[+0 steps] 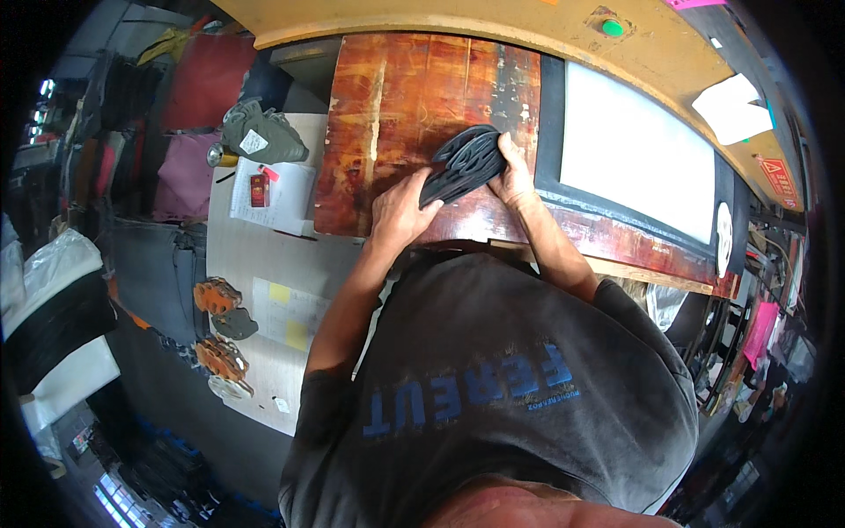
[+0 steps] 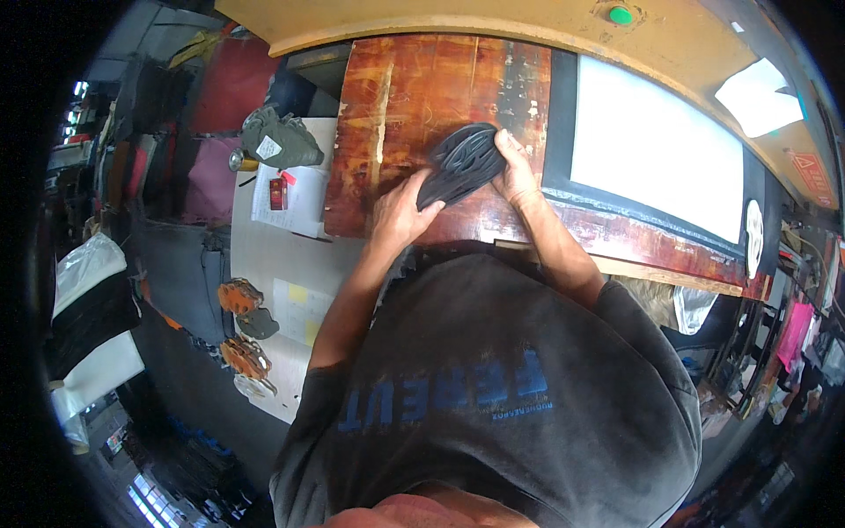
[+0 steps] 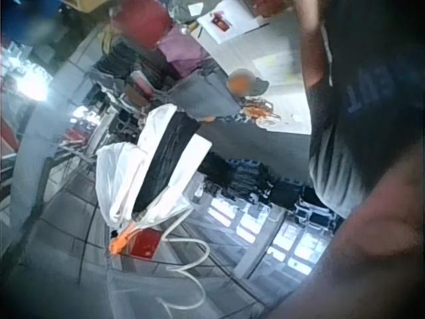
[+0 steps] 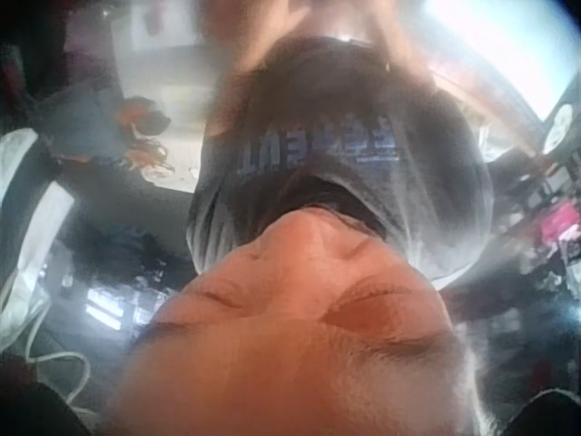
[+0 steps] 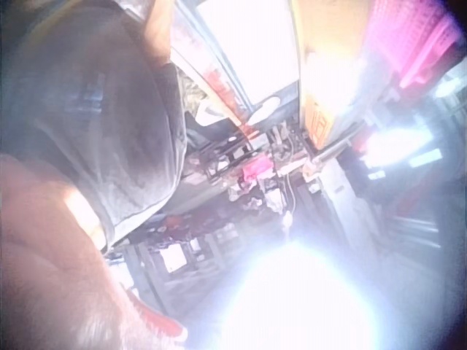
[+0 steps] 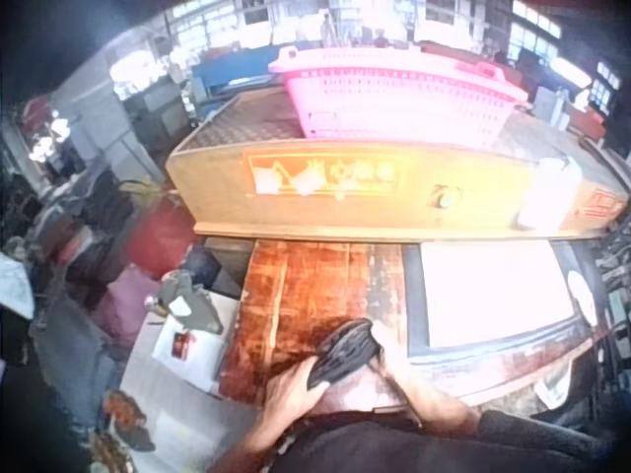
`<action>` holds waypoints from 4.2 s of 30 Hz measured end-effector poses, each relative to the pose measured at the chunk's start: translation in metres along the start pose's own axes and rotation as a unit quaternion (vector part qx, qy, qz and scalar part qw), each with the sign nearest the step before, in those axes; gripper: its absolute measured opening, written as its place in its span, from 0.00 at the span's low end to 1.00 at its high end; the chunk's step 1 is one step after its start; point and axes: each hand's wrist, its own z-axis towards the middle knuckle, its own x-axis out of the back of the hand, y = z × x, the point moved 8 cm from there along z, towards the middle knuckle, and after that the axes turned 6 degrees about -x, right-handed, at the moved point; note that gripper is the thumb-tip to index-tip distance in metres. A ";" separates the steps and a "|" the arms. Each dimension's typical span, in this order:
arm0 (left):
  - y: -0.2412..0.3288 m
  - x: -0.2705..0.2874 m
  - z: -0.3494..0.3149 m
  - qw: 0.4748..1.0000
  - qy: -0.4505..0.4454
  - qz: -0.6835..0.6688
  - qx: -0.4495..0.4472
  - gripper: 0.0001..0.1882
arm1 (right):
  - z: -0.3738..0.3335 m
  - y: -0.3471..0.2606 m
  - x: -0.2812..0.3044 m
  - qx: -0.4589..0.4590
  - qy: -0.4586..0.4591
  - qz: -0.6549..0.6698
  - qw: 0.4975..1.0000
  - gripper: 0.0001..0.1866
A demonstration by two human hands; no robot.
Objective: The person handles black rubber parts, placing them on a wooden board and then feeding them through a machine. They also handle plastic bags and a white template, positioning the template on the rubber sheet before processing.
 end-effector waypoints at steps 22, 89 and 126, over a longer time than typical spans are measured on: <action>-0.011 0.037 -0.007 0.832 0.015 -0.525 0.180 0.20 | 0.019 -0.046 -0.139 0.000 -0.154 -0.076 0.985 0.35; 0.667 -0.193 -0.493 -0.002 -0.927 -0.231 -0.294 0.14 | -0.731 0.414 0.383 -0.176 0.766 0.083 0.613 0.15; 0.788 -0.305 -0.404 -0.095 -0.903 -0.217 -0.359 0.11 | -0.620 0.382 0.424 0.071 0.791 0.163 0.586 0.13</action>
